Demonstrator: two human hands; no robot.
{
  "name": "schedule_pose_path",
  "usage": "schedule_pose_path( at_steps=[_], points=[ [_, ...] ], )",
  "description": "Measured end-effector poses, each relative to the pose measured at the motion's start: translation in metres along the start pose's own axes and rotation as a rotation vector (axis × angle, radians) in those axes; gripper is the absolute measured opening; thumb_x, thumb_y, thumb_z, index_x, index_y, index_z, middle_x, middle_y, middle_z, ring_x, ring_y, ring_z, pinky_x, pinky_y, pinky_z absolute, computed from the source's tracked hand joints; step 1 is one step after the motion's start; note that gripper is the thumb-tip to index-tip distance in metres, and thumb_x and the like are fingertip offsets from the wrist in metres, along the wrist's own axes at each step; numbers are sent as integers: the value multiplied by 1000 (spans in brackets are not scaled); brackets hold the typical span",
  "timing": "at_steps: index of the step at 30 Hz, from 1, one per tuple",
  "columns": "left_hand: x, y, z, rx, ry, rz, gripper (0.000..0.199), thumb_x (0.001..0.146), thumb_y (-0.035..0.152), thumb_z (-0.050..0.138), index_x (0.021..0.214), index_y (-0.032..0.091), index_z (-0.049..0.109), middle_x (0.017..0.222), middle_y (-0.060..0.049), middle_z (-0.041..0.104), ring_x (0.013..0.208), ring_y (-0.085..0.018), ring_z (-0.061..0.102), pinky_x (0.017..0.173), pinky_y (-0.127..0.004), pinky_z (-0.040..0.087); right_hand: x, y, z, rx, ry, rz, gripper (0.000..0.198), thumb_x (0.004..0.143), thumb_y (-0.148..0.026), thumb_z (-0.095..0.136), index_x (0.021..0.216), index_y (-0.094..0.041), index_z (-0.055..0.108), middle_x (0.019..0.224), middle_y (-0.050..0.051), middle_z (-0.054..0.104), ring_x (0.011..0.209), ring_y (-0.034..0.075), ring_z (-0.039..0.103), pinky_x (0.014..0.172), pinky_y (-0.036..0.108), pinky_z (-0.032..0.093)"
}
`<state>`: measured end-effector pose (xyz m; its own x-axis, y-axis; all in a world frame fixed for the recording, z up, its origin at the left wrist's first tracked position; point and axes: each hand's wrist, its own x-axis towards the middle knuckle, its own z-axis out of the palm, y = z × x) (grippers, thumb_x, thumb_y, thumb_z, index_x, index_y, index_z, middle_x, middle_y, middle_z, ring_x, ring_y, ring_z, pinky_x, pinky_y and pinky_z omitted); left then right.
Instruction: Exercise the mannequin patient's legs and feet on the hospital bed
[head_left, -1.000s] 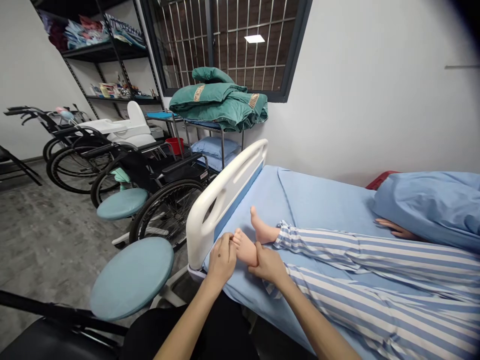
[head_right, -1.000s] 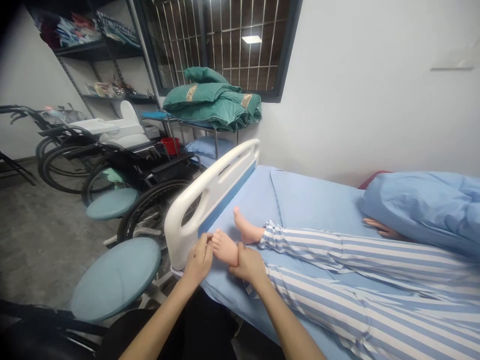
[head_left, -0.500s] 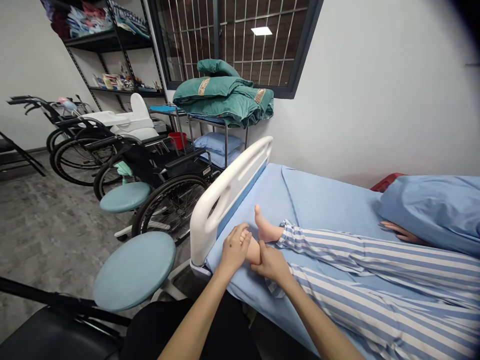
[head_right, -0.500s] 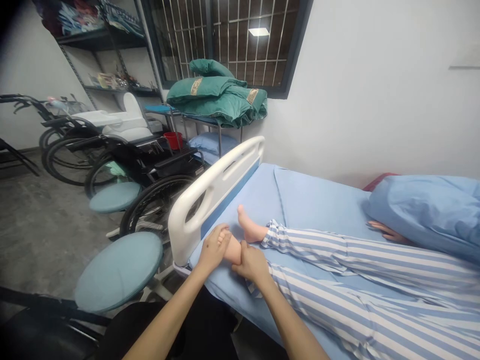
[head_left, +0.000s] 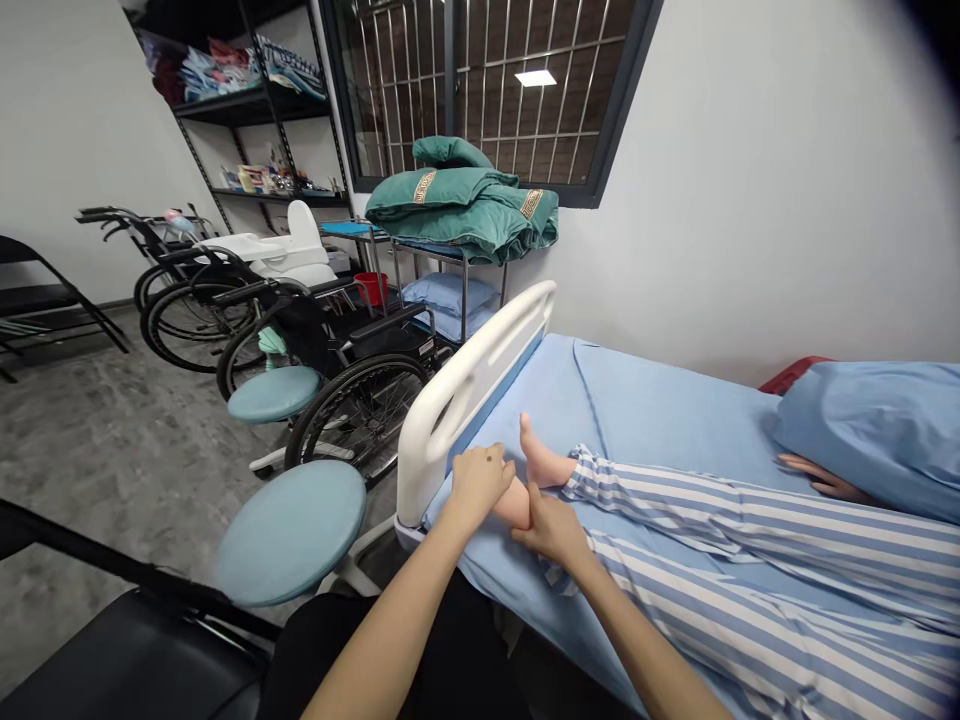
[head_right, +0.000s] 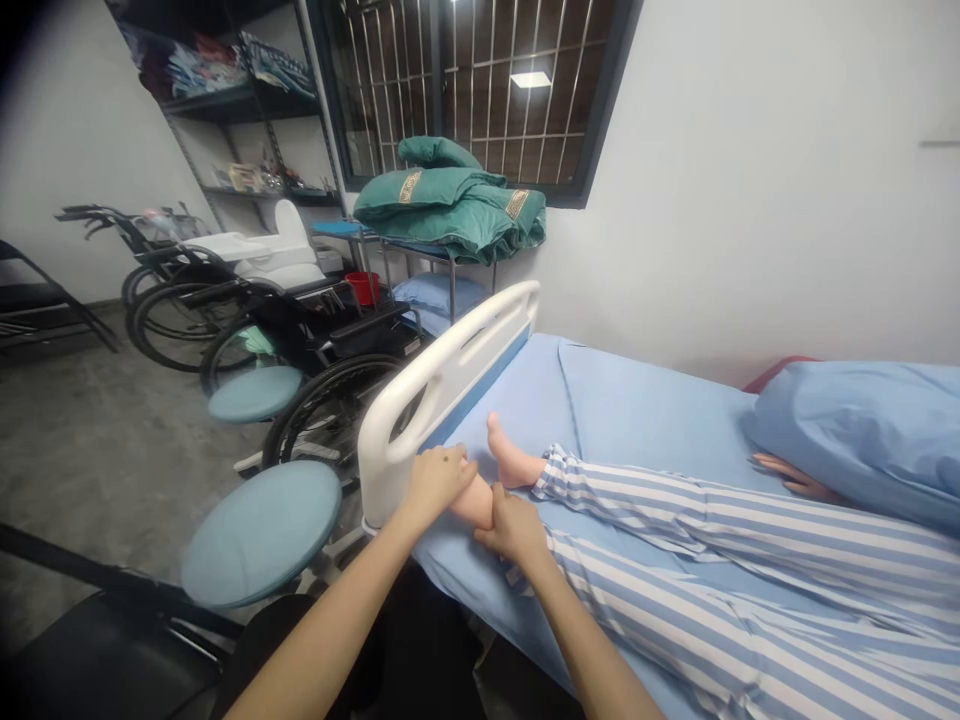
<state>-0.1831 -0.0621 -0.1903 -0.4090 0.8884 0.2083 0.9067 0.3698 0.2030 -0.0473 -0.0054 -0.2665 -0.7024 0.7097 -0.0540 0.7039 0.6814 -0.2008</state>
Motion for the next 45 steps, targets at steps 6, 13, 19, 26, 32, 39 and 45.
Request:
schedule_pose_path(
  at_steps=[6, 13, 19, 26, 32, 39, 45],
  points=[
    [13, 7, -10, 110, -102, 130, 31, 78, 32, 38, 85, 13, 61, 75, -12, 61, 75, -22, 56, 60, -30, 38, -1, -1, -2, 20, -18, -1, 44, 60, -42, 57, 92, -17, 39, 81, 5, 57, 69, 18, 54, 52, 24, 24],
    [23, 15, -13, 193, -217, 199, 27, 78, 17, 36, 80, 12, 63, 70, -12, 61, 69, -19, 57, 59, -28, 37, -2, -3, -5, 38, -29, -10, 43, 62, -38, 57, 95, -16, 39, 80, 5, 57, 67, 17, 53, 52, 24, 23],
    [26, 20, -13, 231, -289, 224, 20, 73, 14, 44, 76, 11, 63, 62, -10, 59, 64, -19, 56, 59, -29, 36, -2, -3, -3, 24, -19, -5, 43, 61, -39, 57, 92, -17, 39, 79, 4, 57, 68, 18, 54, 51, 24, 21],
    [32, 27, 2, 355, -407, 279, 9, 57, 8, 57, 63, 12, 63, 58, -7, 57, 62, -20, 54, 61, -32, 35, -2, -4, -3, -4, -3, -21, 46, 62, -40, 56, 97, -16, 38, 83, 6, 58, 73, 21, 55, 54, 25, 24],
    [32, 33, 14, 308, -455, 227, 6, 58, 11, 56, 54, 11, 61, 49, -7, 52, 58, -22, 54, 58, -34, 33, -2, -3, -2, -22, -9, -31, 44, 63, -41, 54, 96, -16, 38, 80, 7, 58, 73, 21, 55, 55, 25, 27],
    [26, 34, 14, 339, -400, 245, 14, 66, 15, 50, 63, 12, 63, 53, -7, 54, 59, -21, 54, 56, -32, 32, -4, -5, -3, -29, 9, -41, 51, 63, -40, 53, 104, -15, 35, 83, 8, 60, 74, 22, 56, 57, 26, 30],
    [20, 32, 10, 346, -349, 288, 15, 68, 11, 48, 61, 10, 61, 52, -7, 52, 58, -19, 53, 57, -32, 31, -4, -4, -3, -19, 13, -24, 48, 62, -38, 54, 101, -16, 37, 80, 8, 60, 72, 22, 56, 55, 25, 28]
  ],
)
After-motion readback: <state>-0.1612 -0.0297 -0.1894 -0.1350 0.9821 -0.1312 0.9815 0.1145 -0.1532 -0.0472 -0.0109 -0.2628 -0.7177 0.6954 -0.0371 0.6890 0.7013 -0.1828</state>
